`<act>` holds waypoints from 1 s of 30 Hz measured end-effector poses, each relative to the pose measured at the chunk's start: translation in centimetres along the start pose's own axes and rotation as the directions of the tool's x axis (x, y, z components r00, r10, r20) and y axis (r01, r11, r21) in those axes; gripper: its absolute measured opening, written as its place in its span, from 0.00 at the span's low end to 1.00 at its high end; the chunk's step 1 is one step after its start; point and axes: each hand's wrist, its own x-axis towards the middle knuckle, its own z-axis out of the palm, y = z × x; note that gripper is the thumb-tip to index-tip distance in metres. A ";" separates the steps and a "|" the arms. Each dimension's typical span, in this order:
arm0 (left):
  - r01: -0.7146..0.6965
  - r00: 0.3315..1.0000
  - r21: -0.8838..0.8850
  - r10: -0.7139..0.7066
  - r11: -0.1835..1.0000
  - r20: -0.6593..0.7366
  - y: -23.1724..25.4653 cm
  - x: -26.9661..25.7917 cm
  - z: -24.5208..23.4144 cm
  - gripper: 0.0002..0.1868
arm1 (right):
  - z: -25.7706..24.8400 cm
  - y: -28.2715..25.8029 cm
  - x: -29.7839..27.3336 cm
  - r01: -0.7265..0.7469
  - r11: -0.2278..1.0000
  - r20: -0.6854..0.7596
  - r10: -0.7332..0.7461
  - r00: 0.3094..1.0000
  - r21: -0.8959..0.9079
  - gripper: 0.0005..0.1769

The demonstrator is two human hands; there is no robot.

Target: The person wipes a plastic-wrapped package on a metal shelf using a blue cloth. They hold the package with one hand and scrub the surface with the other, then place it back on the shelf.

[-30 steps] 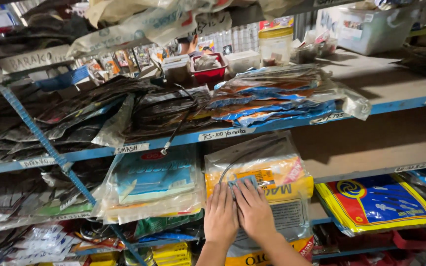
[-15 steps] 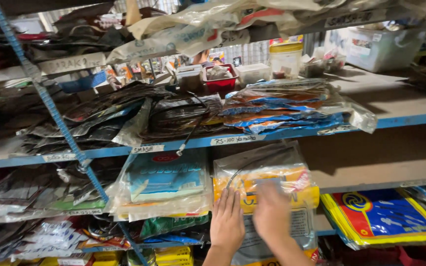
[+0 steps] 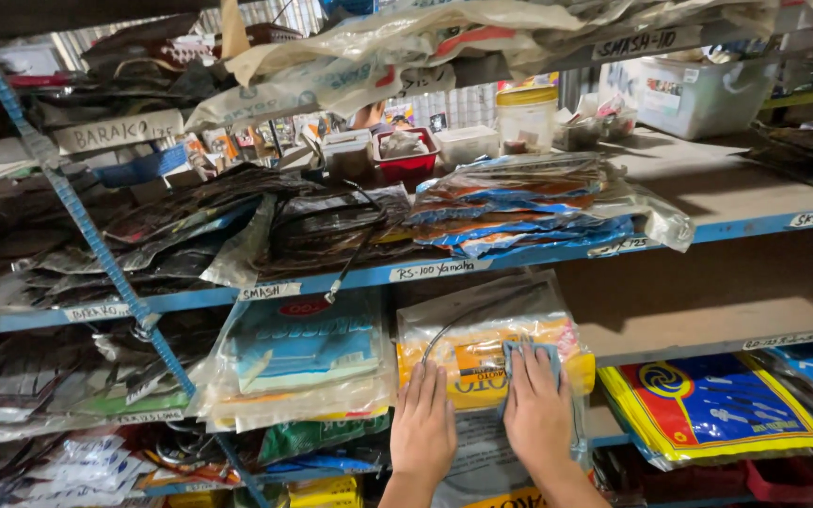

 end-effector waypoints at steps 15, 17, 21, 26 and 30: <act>0.039 0.999 -0.084 -0.038 0.996 0.018 0.3 0.5 -2.0 0.27 | -0.7 1.2 -0.1 0.177 0.983 -0.102 -0.172 0.980 0.045 0.33; 0.035 0.999 -0.083 -0.037 0.996 -0.020 0.5 0.5 -1.8 0.27 | -1.2 0.2 0.5 0.148 0.988 -0.097 -0.144 0.985 0.040 0.29; 0.054 0.996 -0.088 -0.061 0.995 -0.071 0.8 0.7 -0.9 0.27 | -4.0 -3.5 1.9 0.211 0.964 -0.019 -0.211 0.977 0.163 0.28; 0.021 0.997 -0.066 -0.026 0.998 -0.072 0.9 1.1 -1.9 0.28 | -3.6 -2.0 2.4 0.351 0.898 0.039 -0.374 0.927 0.263 0.29; 0.026 0.995 -0.080 -0.034 0.996 -0.096 1.1 0.8 -2.4 0.27 | -2.7 -0.7 2.5 0.123 0.981 0.016 -0.127 0.992 0.151 0.26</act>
